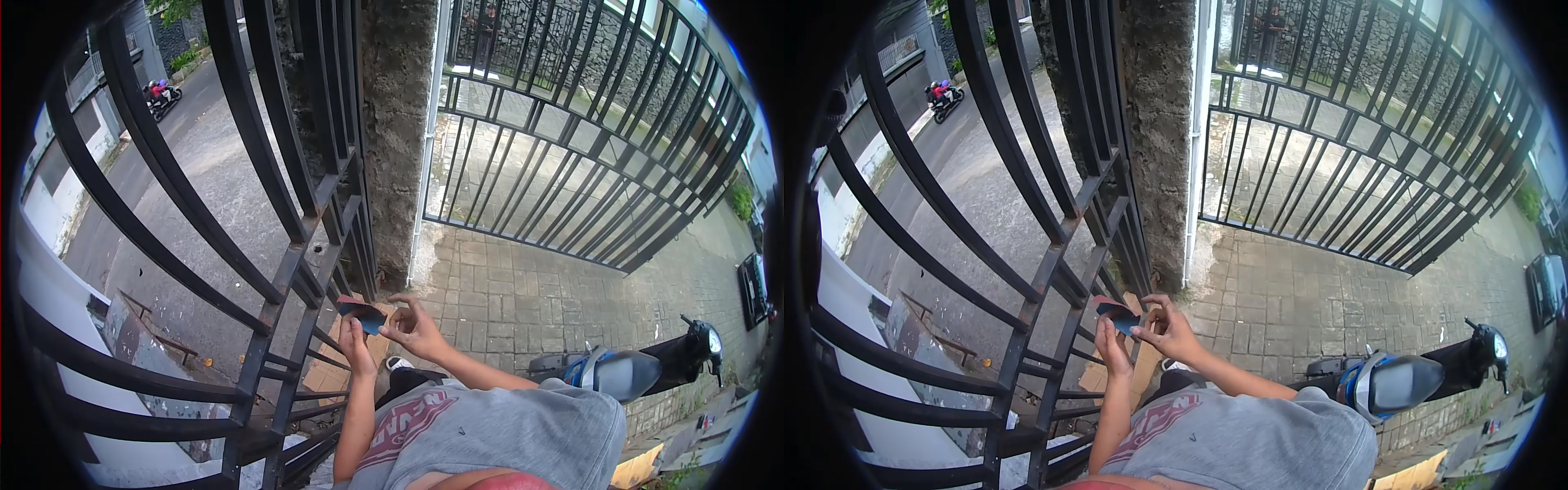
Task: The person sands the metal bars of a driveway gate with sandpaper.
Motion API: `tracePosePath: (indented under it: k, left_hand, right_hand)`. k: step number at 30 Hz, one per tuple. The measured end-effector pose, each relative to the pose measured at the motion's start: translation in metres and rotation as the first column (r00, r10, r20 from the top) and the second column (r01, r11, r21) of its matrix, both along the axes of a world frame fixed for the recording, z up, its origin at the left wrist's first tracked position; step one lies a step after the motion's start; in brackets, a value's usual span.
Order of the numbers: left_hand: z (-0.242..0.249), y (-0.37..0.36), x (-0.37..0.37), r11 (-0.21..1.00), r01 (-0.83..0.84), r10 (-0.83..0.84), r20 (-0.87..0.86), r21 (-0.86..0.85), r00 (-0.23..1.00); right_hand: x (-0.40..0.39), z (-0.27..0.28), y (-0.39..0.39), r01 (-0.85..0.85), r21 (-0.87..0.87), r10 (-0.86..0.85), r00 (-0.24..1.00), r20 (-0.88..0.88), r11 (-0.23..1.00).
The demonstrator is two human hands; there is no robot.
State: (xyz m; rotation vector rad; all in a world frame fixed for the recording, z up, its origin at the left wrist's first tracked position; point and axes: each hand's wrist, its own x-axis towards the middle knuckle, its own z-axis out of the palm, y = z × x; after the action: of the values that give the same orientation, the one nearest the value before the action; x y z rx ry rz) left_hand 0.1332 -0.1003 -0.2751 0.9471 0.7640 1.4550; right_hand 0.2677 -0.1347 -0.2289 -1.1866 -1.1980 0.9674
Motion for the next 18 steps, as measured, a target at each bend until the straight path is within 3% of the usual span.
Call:
tracePosePath:
  k: [5, 12, 15, 18]
  left_hand:
    - [0.002, 0.003, 0.005, 1.000, -0.004, 0.004, 0.026, -0.020, 1.000]
    - [0.002, 0.008, 0.003, 0.985, 0.104, -0.098, 0.047, -0.136, 0.994]
    - [0.002, 0.017, 0.005, 0.965, 0.131, -0.145, -0.046, -0.227, 0.988]
    - [0.007, 0.026, 0.005, 0.963, 0.094, -0.128, -0.123, -0.252, 0.984]
  right_hand:
    - [0.000, 0.006, 0.002, -0.108, 0.024, 0.094, 0.940, 0.327, 0.994]
    - [0.002, -0.009, 0.015, -0.035, 0.313, -0.089, 0.923, 0.373, 0.949]
    - [0.007, -0.008, 0.017, -0.045, 0.146, -0.017, 0.917, 0.398, 0.988]
    - [0.011, -0.018, 0.033, -0.007, 0.150, -0.052, 0.920, 0.389, 0.989]
